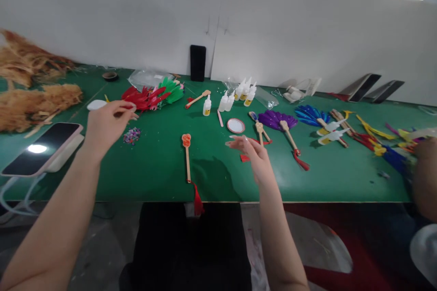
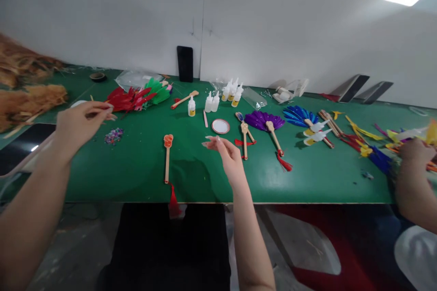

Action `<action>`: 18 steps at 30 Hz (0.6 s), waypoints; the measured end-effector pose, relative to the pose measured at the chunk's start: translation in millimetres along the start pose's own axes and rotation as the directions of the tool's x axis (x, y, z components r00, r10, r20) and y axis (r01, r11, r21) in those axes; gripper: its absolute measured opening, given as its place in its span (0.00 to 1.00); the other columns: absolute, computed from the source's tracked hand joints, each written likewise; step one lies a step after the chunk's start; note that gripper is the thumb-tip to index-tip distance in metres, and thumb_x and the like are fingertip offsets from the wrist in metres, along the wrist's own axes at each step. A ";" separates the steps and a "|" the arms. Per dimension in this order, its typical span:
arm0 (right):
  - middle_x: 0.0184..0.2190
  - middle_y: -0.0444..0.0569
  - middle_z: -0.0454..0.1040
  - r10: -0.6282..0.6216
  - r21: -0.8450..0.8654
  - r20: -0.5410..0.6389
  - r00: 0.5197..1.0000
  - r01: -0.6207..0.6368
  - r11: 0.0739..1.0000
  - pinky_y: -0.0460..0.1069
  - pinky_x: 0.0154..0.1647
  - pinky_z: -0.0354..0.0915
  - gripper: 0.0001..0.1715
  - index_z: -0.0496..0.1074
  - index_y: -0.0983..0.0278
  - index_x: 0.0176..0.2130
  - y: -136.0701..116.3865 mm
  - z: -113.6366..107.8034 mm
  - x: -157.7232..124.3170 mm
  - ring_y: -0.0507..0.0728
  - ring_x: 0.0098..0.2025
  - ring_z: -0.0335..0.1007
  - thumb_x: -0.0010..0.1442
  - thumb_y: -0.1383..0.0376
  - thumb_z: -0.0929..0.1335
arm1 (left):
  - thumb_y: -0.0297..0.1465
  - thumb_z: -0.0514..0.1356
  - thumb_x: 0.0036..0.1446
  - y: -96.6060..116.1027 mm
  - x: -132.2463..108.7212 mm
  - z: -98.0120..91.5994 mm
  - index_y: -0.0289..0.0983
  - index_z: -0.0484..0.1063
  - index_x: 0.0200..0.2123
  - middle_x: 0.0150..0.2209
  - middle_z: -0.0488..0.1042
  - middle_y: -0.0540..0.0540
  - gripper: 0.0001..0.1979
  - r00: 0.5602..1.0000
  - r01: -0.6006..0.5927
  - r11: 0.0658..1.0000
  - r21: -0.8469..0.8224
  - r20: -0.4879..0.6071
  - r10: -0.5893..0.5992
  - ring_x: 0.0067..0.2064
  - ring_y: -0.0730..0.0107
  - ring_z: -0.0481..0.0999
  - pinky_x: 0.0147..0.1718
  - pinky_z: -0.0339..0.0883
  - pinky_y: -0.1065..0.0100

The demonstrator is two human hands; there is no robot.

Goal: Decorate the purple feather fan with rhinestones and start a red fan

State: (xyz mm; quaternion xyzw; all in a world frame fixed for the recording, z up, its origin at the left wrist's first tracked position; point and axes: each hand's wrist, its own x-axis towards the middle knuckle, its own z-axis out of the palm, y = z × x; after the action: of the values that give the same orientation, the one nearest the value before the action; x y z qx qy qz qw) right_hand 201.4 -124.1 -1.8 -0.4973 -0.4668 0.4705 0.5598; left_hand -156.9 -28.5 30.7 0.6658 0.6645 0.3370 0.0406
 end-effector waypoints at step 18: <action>0.28 0.51 0.76 -0.430 -0.540 -0.396 0.811 0.172 0.824 0.53 0.34 0.70 0.20 0.73 0.66 0.39 59.9 -20.2 80.8 0.57 0.28 0.72 0.58 0.53 0.65 | 0.40 0.54 0.58 31.4 -2.7 103.3 0.38 0.63 0.28 0.17 0.70 0.53 0.13 0.973 0.220 0.877 -0.427 0.164 -0.164 0.17 0.74 0.71 0.18 0.64 0.74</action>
State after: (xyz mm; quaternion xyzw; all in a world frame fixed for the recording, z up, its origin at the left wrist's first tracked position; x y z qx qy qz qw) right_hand 227.4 -42.6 -58.4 -0.6414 -0.4815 0.0958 0.5896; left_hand -77.8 6.2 -34.1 0.5894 0.6293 0.4317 0.2649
